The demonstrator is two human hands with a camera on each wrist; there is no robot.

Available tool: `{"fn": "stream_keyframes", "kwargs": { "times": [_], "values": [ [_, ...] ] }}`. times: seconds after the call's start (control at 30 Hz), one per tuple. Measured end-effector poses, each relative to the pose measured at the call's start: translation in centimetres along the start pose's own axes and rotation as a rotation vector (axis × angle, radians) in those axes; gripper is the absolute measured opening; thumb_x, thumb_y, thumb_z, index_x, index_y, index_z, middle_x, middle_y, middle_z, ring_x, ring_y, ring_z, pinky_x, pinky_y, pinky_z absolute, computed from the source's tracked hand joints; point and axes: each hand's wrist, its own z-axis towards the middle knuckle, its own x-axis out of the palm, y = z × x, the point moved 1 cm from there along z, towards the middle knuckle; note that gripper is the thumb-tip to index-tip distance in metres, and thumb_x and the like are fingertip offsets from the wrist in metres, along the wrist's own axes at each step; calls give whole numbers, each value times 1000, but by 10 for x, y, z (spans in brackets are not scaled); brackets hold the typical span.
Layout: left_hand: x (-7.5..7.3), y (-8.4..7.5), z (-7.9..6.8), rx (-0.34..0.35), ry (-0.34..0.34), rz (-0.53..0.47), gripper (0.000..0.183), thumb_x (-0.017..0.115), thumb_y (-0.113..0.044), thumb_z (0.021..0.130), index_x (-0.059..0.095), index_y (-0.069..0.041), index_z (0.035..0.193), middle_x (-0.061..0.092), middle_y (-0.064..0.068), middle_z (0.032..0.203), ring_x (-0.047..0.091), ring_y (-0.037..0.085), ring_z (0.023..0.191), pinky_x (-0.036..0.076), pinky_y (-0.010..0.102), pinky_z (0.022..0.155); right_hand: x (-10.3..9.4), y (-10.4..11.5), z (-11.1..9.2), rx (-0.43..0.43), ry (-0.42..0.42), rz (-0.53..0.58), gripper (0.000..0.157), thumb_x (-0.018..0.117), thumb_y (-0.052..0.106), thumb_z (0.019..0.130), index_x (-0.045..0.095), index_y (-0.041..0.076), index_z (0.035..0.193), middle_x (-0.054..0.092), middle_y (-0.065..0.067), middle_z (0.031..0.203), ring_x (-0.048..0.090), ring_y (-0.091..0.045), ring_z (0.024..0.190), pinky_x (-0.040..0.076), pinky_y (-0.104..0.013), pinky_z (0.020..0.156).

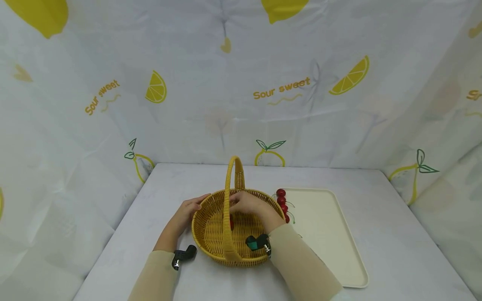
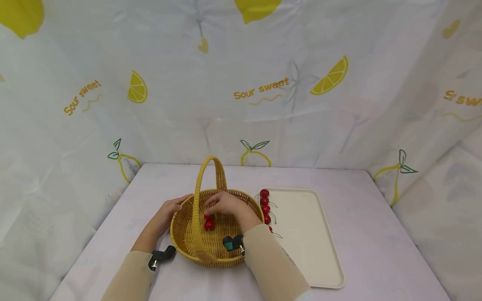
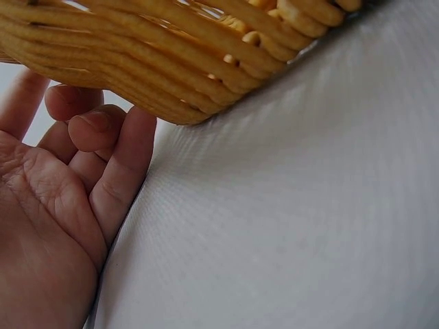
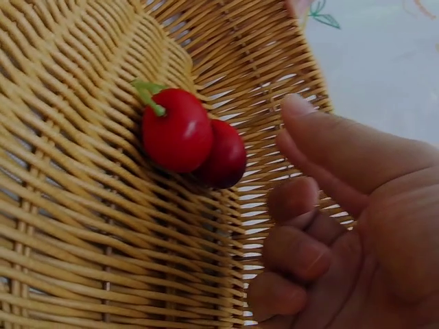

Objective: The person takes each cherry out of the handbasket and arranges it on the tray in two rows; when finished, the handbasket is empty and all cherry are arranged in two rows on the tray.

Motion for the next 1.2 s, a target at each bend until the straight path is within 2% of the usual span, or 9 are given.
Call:
{"fn": "stream_keyframes", "kwargs": {
  "times": [0.13,0.23,0.43,0.63,0.83,1.1,1.2],
  "values": [
    [0,-1,0,0,0,-2,62,52,-21,86,59,-19,147,56,3,148,42,27,144,25,52,118,3,-6,2,22,46,-47,19,74,15,92,77,12,111,69,1,104,58,-14,91,49,-33,82],
    [0,-2,-1,-1,0,-4,62,52,-21,85,59,-19,147,56,2,148,42,27,145,25,52,118,6,-9,4,21,72,-95,19,75,17,92,78,15,111,71,1,111,61,-14,98,51,-37,90],
    [0,-1,-1,-2,1,-11,62,51,-21,86,59,-18,147,56,2,149,41,27,146,24,53,119,11,-10,6,49,77,-118,21,78,21,90,78,17,112,71,1,109,62,-15,97,50,-39,92],
    [0,-1,0,-10,-2,-8,64,51,-19,84,58,-18,148,55,2,150,41,28,146,25,54,118,16,-9,9,13,86,-108,26,74,11,92,75,11,118,70,-3,112,60,-17,95,50,-37,84],
    [1,-2,2,-20,-1,-14,64,51,-20,84,59,-19,148,55,2,150,41,28,145,25,55,118,18,-7,10,19,88,-125,26,70,7,94,73,5,120,67,-3,96,54,-17,80,44,-33,70],
    [2,-3,2,-21,-7,-9,63,51,-19,85,58,-18,148,55,3,150,41,29,145,25,56,118,14,-4,9,7,36,-154,9,73,13,93,74,9,101,66,-1,86,56,-15,73,47,-32,66],
    [2,-2,0,-23,-9,-6,63,51,-19,86,57,-16,149,54,5,150,41,31,145,25,57,118,11,2,5,-17,8,-122,11,77,21,92,75,12,98,68,0,91,58,-14,77,48,-32,70]
  ]
}}
